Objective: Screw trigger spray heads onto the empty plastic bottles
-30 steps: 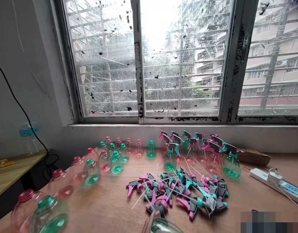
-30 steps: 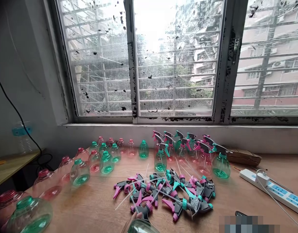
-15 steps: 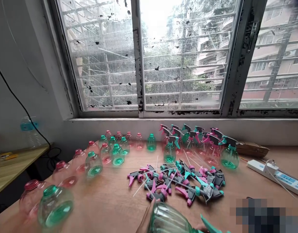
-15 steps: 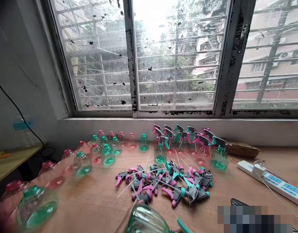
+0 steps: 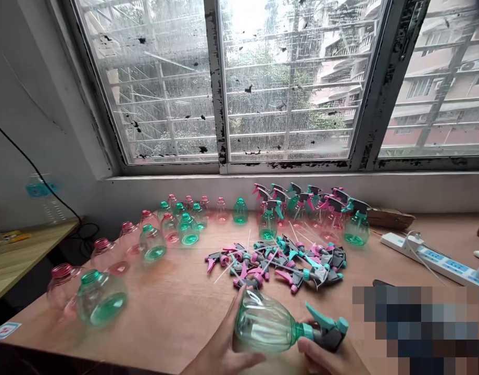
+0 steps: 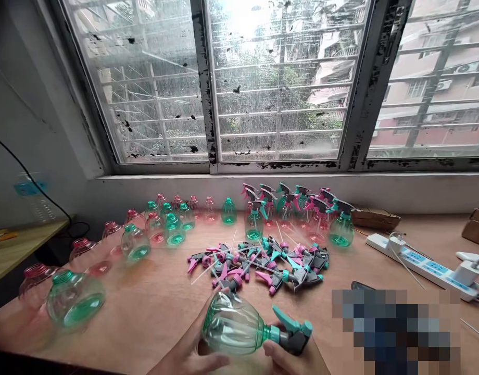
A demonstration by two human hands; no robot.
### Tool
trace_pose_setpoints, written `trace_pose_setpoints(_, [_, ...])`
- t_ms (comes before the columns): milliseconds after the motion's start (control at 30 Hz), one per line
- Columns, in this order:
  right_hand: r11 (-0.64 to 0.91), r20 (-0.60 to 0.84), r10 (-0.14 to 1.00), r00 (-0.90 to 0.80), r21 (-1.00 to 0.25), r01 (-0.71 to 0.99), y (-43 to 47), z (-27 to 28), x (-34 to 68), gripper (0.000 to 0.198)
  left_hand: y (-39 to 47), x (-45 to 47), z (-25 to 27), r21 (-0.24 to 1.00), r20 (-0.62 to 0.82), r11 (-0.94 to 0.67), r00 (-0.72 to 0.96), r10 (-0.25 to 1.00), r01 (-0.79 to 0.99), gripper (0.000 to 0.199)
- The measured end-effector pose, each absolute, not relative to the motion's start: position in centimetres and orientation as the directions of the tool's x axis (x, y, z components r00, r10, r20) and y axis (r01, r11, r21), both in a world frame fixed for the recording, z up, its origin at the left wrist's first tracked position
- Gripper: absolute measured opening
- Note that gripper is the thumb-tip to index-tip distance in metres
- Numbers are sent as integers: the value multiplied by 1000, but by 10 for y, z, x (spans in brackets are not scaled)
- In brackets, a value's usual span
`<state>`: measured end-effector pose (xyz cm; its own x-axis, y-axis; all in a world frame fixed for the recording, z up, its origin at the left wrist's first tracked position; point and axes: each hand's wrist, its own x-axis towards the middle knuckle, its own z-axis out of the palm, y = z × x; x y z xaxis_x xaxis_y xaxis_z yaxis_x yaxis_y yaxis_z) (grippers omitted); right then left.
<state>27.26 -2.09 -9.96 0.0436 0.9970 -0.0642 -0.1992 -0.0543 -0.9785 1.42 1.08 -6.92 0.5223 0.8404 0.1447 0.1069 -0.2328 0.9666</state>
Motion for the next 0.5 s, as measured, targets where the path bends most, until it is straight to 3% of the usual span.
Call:
trace_pose_setpoints(100, [-17,-26,999,40,-975,-223,-22,-95,274,55,8,18,-62,955,169,-267,505,846,129,102])
trace_pose_setpoints(267, [29,24,999,26,-976,-215,-24,-90,276,53,9,19,-59,963,152,-245,516,843,116,118])
trace_pose_setpoints(500, [-22,-34,998,51,-976,-218,-26,-86,277,50,5,19,-52,962,135,-234,507,851,137,103])
